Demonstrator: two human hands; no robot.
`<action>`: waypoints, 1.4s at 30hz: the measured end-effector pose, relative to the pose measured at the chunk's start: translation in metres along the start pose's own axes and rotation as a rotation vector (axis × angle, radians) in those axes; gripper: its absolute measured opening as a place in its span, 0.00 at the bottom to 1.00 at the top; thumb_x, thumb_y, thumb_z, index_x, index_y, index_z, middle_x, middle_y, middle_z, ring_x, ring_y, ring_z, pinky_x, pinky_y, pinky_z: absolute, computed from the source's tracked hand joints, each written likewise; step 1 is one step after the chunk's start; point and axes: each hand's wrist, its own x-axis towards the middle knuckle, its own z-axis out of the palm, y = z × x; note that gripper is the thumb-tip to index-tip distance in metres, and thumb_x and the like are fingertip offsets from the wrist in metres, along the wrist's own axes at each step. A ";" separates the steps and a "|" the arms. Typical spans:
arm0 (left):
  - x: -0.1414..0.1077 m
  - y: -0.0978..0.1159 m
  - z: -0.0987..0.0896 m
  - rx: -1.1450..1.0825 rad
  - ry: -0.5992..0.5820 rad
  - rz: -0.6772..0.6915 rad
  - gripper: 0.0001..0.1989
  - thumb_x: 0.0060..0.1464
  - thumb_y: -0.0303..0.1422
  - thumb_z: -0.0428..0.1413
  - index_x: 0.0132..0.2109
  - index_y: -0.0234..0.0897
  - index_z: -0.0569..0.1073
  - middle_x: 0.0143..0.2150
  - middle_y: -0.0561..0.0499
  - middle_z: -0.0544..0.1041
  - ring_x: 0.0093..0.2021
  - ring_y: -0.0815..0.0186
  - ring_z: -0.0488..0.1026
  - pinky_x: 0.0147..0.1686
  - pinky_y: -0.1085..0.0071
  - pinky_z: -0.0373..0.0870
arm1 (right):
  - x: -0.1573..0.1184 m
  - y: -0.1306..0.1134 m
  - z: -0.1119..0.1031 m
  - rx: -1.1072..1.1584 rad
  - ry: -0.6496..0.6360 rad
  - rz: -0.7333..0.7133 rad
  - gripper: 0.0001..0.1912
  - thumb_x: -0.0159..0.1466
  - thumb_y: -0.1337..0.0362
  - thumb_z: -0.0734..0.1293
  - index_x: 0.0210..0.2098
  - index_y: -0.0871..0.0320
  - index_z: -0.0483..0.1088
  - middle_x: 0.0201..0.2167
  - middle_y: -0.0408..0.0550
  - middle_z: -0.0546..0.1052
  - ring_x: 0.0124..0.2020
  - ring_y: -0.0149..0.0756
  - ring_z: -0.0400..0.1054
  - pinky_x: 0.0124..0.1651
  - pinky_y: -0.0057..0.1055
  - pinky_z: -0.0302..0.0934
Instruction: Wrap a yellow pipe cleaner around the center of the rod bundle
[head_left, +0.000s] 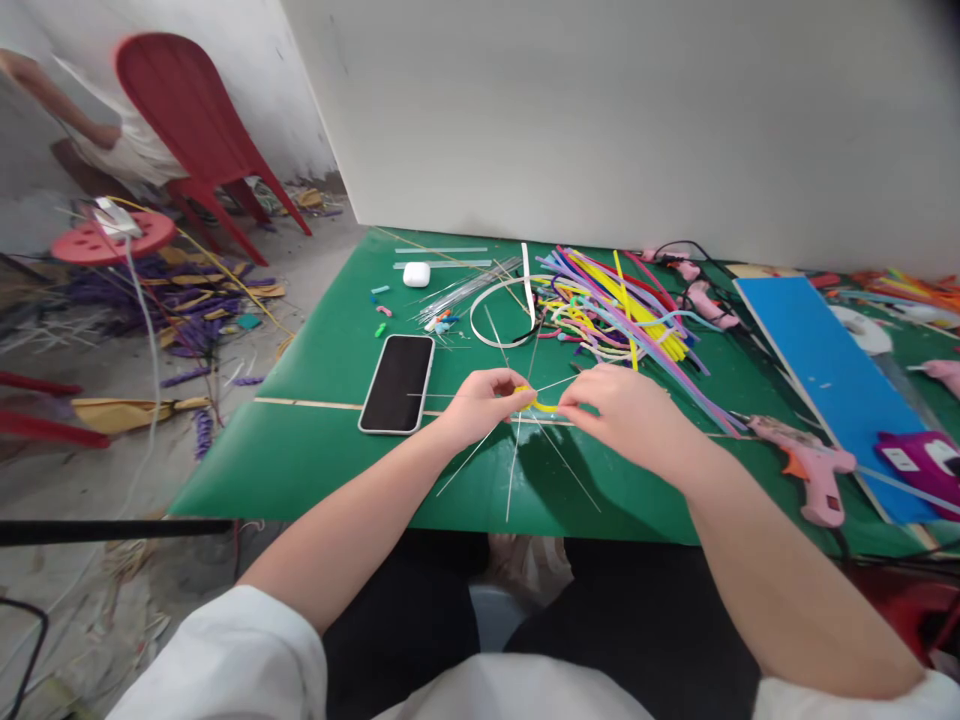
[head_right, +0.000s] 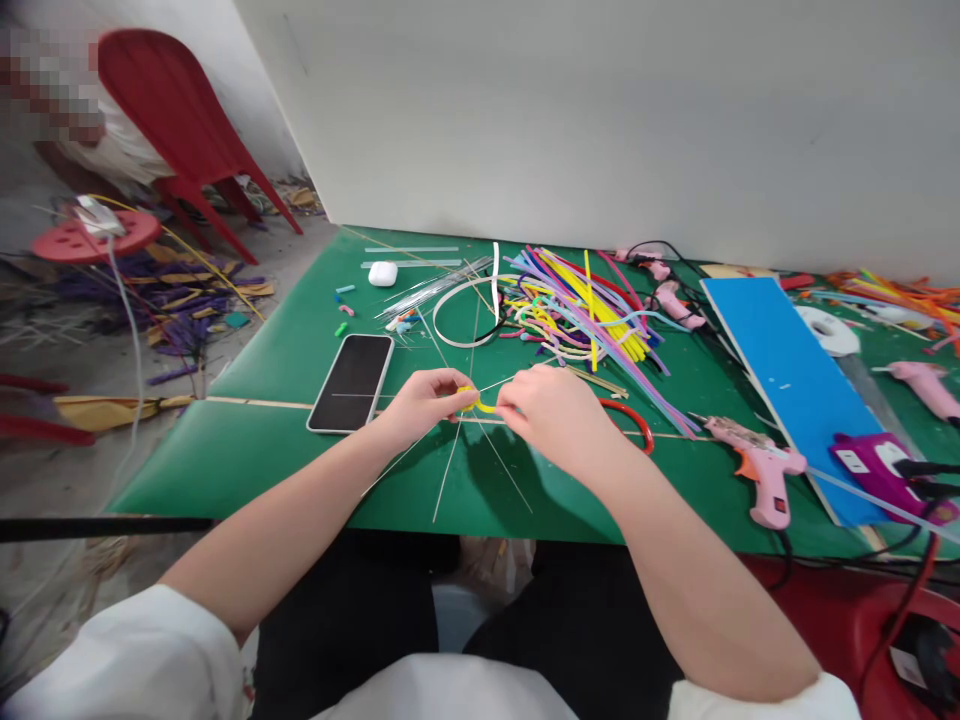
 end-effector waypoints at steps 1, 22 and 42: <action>0.000 0.000 0.000 0.006 -0.001 -0.009 0.11 0.45 0.39 0.57 0.30 0.33 0.71 0.23 0.55 0.66 0.22 0.75 0.63 0.21 0.77 0.63 | -0.001 -0.005 0.000 -0.111 0.013 -0.029 0.11 0.62 0.65 0.59 0.28 0.59 0.71 0.28 0.47 0.74 0.34 0.36 0.66 0.36 0.31 0.54; -0.007 0.008 -0.005 -0.320 -0.255 -0.058 0.11 0.44 0.36 0.60 0.28 0.32 0.71 0.24 0.53 0.70 0.23 0.74 0.67 0.22 0.77 0.63 | -0.005 0.008 0.001 1.013 -0.229 0.253 0.10 0.56 0.58 0.64 0.27 0.59 0.71 0.24 0.44 0.74 0.28 0.31 0.68 0.33 0.29 0.61; -0.002 0.001 -0.005 -0.553 -0.061 0.014 0.10 0.43 0.34 0.61 0.28 0.32 0.71 0.23 0.54 0.71 0.23 0.74 0.68 0.22 0.78 0.63 | 0.025 -0.007 0.090 1.901 0.152 0.434 0.07 0.50 0.63 0.69 0.23 0.58 0.66 0.19 0.38 0.71 0.21 0.24 0.64 0.31 0.26 0.61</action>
